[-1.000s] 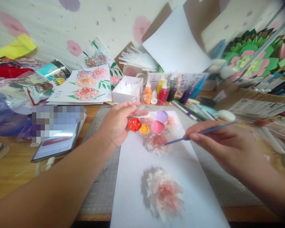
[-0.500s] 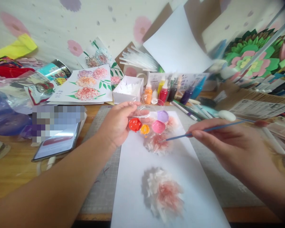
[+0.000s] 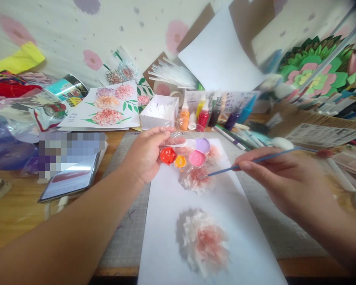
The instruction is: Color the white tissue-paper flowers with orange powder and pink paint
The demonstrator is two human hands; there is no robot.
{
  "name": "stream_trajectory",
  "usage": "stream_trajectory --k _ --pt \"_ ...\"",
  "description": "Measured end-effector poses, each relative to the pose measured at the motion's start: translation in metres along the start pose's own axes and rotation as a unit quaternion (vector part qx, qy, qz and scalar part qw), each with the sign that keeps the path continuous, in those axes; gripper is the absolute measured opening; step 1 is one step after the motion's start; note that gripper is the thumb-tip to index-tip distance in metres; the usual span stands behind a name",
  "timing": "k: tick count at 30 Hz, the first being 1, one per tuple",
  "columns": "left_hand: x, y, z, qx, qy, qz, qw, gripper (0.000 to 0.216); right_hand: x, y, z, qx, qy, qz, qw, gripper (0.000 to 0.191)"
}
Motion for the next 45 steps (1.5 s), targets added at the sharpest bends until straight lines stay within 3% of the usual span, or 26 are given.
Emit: stream_trajectory --k 21,26,32,39,45 --pt "-0.001 0.0 0.0 -0.002 -0.009 0.006 1.0 0.011 0.0 -0.004 -0.003 0.017 0.012 0.03 0.999 0.002" --pt "-0.002 -0.001 -0.002 -0.01 -0.023 -0.006 1.0 0.009 0.002 -0.002 -0.01 0.012 0.059 0.026 0.998 0.004" --pt "-0.001 -0.001 0.0 -0.001 -0.006 -0.001 1.0 0.012 0.003 -0.005 0.0 0.025 0.039 0.021 0.999 0.002" --pt "0.0 0.0 0.0 0.003 0.001 -0.007 1.0 0.013 -0.003 -0.006 0.006 0.052 0.015 0.06 0.997 0.004" --pt "-0.002 -0.001 -0.002 -0.013 -0.008 -0.009 1.0 0.011 0.002 -0.004 0.004 0.044 0.027 0.036 0.998 0.003"
Point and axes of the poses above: each hand's wrist, its own y-axis towards the middle knuckle, its own x-axis out of the back of the hand, z = x × y, the point moved 2 cm from there along y, towards the middle knuckle, and after that the axes turned 14 degrees about -x, right-handed, at the moved point
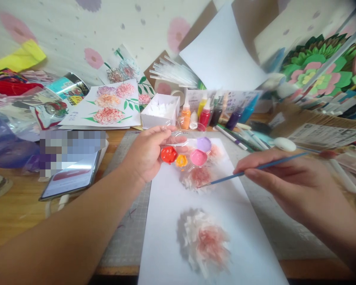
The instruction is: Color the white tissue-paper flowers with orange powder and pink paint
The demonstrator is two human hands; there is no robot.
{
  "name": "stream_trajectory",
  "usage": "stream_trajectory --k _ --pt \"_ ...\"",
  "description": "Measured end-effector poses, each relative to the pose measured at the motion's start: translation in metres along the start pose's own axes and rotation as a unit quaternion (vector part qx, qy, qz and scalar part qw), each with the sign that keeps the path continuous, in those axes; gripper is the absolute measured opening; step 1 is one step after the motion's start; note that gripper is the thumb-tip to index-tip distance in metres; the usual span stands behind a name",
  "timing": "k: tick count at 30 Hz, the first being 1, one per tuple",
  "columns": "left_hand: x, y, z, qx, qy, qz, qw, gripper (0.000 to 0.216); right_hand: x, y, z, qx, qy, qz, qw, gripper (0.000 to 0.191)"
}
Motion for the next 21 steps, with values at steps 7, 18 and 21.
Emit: stream_trajectory --k 7,18,21 --pt "0.0031 0.0021 0.0034 0.004 0.007 0.013 1.0 0.012 -0.0033 0.0001 0.0001 0.027 -0.034 0.027 0.999 0.005" --pt "0.0011 0.0012 0.0021 -0.012 -0.015 0.008 1.0 0.01 -0.0029 0.001 0.0 0.03 -0.04 0.026 0.998 0.005" --pt "0.0014 0.0007 0.0027 -0.013 -0.014 0.01 1.0 0.009 -0.0025 0.0003 -0.0008 0.014 -0.03 0.033 0.999 0.006"
Point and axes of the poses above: each hand's wrist, its own y-axis towards the middle knuckle, its own x-axis out of the back of the hand, z = x × y, the point moved 2 cm from there along y, towards the middle knuckle, and after that the axes turned 14 degrees about -x, right-handed, at the moved point
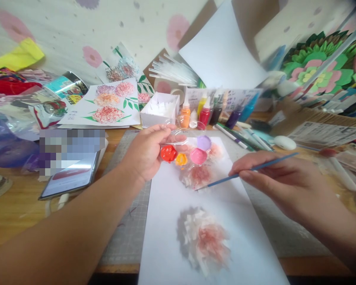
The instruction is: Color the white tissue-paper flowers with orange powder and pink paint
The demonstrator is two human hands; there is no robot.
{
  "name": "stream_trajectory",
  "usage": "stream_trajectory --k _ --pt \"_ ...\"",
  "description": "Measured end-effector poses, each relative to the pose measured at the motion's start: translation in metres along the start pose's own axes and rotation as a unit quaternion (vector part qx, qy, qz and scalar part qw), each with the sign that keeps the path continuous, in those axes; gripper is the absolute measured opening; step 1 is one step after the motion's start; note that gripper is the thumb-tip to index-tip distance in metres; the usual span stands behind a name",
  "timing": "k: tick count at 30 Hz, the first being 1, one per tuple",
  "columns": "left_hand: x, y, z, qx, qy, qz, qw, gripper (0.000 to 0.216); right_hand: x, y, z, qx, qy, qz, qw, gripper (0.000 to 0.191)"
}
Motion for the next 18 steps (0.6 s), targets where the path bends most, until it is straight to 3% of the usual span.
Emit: stream_trajectory --k 18 --pt "-0.0003 -0.0005 -0.0012 -0.003 -0.003 0.002 1.0 0.009 0.0027 0.0011 -0.0033 -0.039 0.01 -0.034 0.999 0.007"
Point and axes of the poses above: each hand's wrist, its own y-axis towards the middle knuckle, its own x-axis out of the back of the hand, z = x × y, the point moved 2 cm from there along y, towards the middle knuckle, and after that the axes turned 14 degrees about -x, right-handed, at the moved point
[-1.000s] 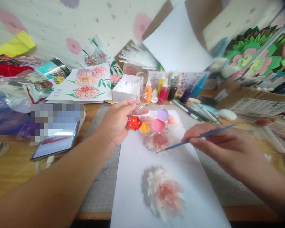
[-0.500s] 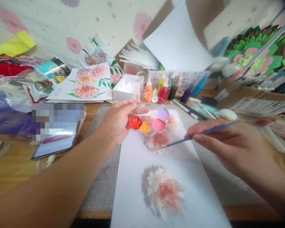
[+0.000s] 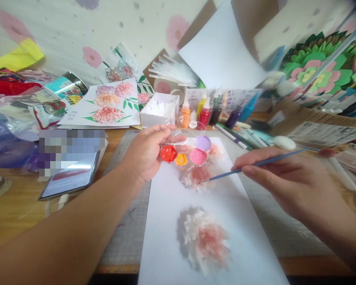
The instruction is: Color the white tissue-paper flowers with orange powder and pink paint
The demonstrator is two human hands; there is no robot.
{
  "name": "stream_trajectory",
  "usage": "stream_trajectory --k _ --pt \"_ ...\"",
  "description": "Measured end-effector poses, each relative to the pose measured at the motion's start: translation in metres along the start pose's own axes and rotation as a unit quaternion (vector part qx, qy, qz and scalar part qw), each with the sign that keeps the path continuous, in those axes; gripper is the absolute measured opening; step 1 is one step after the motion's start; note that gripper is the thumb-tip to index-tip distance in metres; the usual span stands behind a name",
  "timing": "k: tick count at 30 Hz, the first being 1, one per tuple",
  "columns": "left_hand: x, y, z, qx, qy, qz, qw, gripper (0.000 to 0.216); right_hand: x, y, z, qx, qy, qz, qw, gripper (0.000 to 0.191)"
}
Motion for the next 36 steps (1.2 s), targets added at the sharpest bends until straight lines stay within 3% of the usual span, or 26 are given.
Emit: stream_trajectory --k 18,23,29,36 --pt "0.002 0.0011 0.002 -0.022 -0.016 -0.014 1.0 0.01 0.0042 -0.0024 -0.006 -0.023 0.044 -0.025 0.998 0.01" --pt "0.0005 0.0005 0.0005 -0.022 -0.005 -0.008 1.0 0.01 0.0021 -0.0021 0.0011 -0.005 0.018 0.022 1.0 0.005" --pt "-0.0011 -0.0004 -0.0003 -0.028 -0.001 -0.02 0.999 0.009 0.0059 -0.0013 -0.0062 -0.017 0.03 0.002 0.999 0.006" --pt "-0.001 0.0005 -0.0007 0.003 0.014 -0.016 1.0 0.009 0.0031 -0.0016 -0.0017 0.013 0.002 0.033 0.999 0.004"
Point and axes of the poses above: each hand's wrist, its own y-axis towards the middle knuckle, its own x-axis out of the back of the hand, z = x × y, the point moved 2 cm from there along y, towards the middle knuckle, and after that the axes turned 14 degrees about -x, right-handed, at the moved point
